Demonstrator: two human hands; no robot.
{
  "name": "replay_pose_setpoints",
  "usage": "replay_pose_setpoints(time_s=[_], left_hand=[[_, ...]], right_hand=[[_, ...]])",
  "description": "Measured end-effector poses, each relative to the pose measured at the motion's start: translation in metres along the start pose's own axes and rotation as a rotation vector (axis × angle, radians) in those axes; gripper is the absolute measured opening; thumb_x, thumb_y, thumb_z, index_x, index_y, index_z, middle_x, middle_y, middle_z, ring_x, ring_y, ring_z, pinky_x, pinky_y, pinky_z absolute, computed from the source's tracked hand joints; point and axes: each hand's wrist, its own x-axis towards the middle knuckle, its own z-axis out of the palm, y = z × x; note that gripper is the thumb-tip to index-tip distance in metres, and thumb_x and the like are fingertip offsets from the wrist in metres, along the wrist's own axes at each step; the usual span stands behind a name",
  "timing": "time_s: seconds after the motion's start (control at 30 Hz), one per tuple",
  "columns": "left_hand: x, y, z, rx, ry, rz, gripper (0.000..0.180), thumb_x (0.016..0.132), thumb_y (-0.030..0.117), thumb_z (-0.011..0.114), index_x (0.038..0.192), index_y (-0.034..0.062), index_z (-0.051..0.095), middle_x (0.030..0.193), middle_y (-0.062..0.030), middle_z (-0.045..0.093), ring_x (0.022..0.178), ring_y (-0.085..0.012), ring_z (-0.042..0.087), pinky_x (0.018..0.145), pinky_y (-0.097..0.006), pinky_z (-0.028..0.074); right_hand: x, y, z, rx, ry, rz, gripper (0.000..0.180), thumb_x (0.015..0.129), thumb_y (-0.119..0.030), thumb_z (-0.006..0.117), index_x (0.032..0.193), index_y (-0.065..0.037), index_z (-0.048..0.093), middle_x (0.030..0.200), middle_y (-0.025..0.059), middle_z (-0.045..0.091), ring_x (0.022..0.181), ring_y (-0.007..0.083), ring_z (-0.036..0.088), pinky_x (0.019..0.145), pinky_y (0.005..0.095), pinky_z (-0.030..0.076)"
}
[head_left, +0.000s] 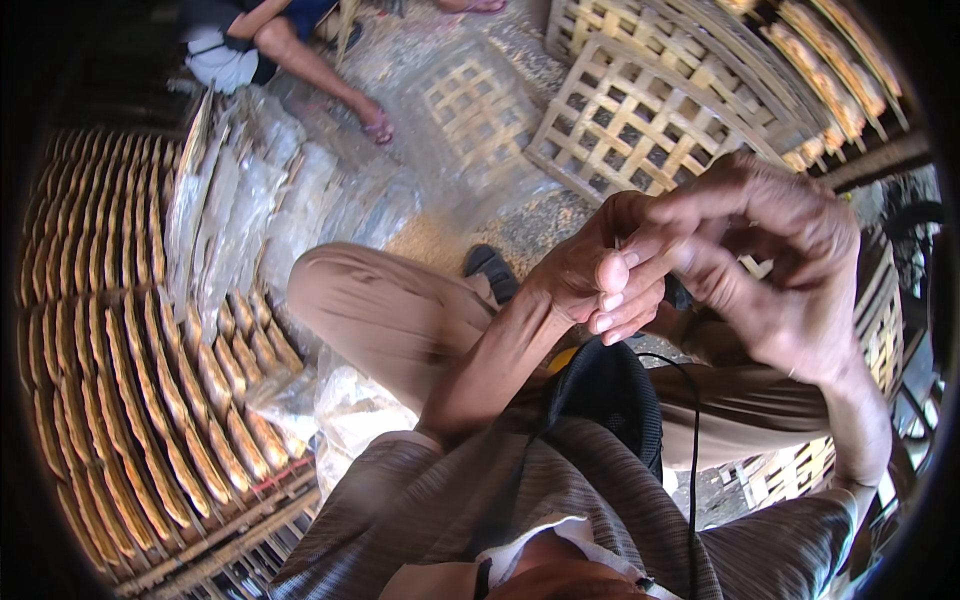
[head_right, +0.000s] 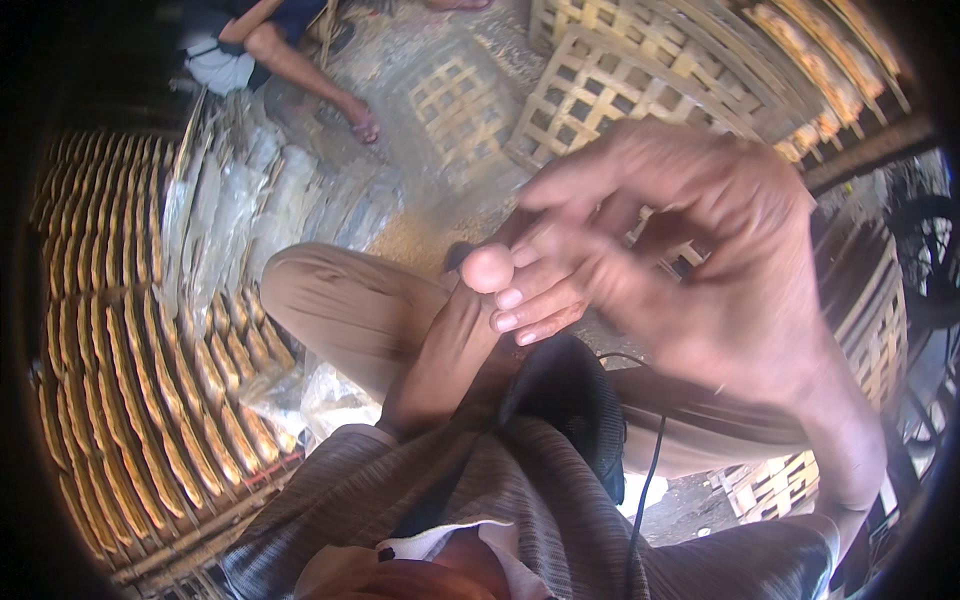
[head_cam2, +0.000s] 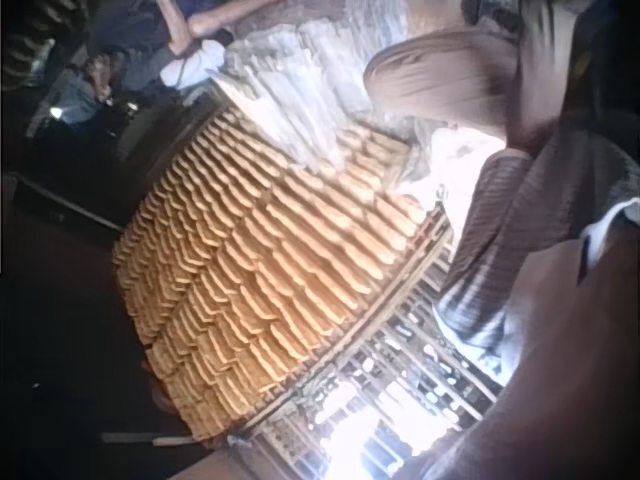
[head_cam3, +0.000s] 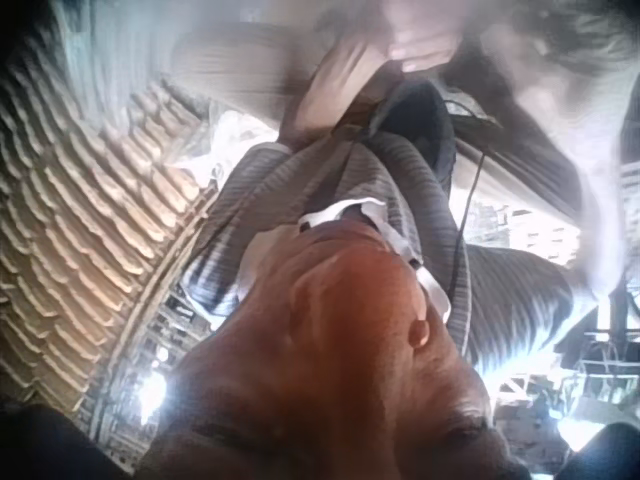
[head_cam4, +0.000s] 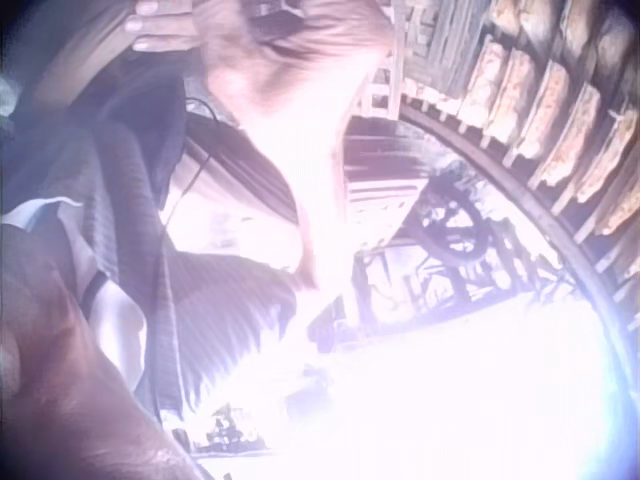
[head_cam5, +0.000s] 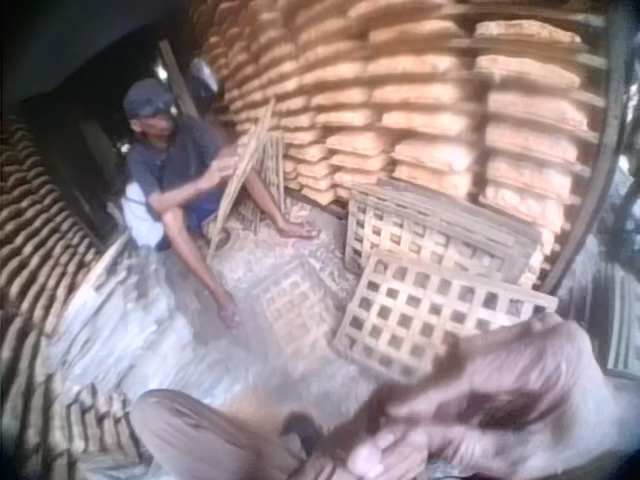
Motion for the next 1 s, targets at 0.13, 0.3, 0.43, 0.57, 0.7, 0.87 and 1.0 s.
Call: replay_pose_setpoints(time_s=[0.13,0.3,0.43,0.57,0.7,0.87,1.0], left_hand=[[0.023,-0.007,0.008,0.201,0.162,-0.163,0.033,0.086,0.013,0.086,0.081,0.0029,0.055,0.055,-0.0062,0.059,0.041,-0.0167,0.063,0.035,-0.029,0.052],[0.042,-0.015,0.014,0.259,0.172,-0.226,0.039,0.084,0.016,0.089,0.082,0.0016,0.053,0.058,-0.0096,0.060,0.043,-0.0180,0.064,0.035,-0.027,0.052],[0.056,-0.026,0.019,0.043,0.069,-0.244,0.038,0.083,0.006,0.087,0.081,0.0014,0.050,0.062,-0.0147,0.063,0.047,-0.0216,0.067,0.038,-0.029,0.057],[0.053,-0.031,0.020,0.021,0.047,-0.290,0.036,0.086,0.001,0.084,0.080,0.0018,0.048,0.063,-0.0153,0.063,0.047,-0.0220,0.068,0.037,-0.030,0.057],[0.029,-0.035,0.014,0.058,0.216,-0.341,0.036,0.084,-0.001,0.083,0.080,0.0023,0.048,0.063,-0.0141,0.063,0.047,-0.0213,0.068,0.035,-0.029,0.055],[0.006,-0.042,-0.003,0.037,0.361,-0.386,0.036,0.082,-0.003,0.084,0.081,0.0027,0.049,0.062,-0.0118,0.063,0.046,-0.0213,0.068,0.035,-0.028,0.055],[-0.001,-0.041,-0.009,0.090,0.371,-0.435,0.035,0.080,-0.007,0.083,0.082,0.0023,0.049,0.060,-0.0105,0.060,0.046,-0.0218,0.067,0.035,-0.029,0.055]], right_hand=[[-0.027,-0.008,0.002,0.132,0.189,-0.083,0.021,0.085,-0.001,0.082,0.104,0.007,0.076,0.085,0.0139,0.075,0.074,0.0172,0.074,0.070,0.0261,0.058],[-0.056,-0.011,0.006,0.144,0.350,-0.155,0.023,0.082,0.001,0.084,0.103,0.008,0.078,0.085,0.0162,0.074,0.077,0.0187,0.075,0.068,0.0279,0.057],[-0.075,-0.009,0.008,0.068,0.452,-0.232,0.025,0.081,0.003,0.082,0.105,0.008,0.078,0.089,0.0184,0.073,0.075,0.0199,0.074,0.066,0.0275,0.057],[-0.091,-0.004,0.013,-0.211,0.523,-0.280,0.025,0.079,0.006,0.080,0.104,0.008,0.078,0.085,0.0167,0.073,0.070,0.0226,0.072,0.063,0.0298,0.057],[-0.111,0.009,0.037,-0.293,0.627,-0.178,0.020,0.078,0.007,0.080,0.097,0.005,0.076,0.080,0.0133,0.073,0.066,0.0225,0.071,0.060,0.0310,0.056],[-0.120,0.024,0.061,-0.273,0.727,-0.061,0.013,0.080,0.007,0.079,0.089,0.001,0.074,0.074,0.0088,0.070,0.063,0.0203,0.070,0.058,0.0295,0.056],[-0.126,0.032,0.067,-0.310,0.705,-0.059,0.013,0.079,0.008,0.076,0.087,-0.002,0.071,0.074,0.0079,0.068,0.062,0.0194,0.069,0.056,0.0291,0.054]])
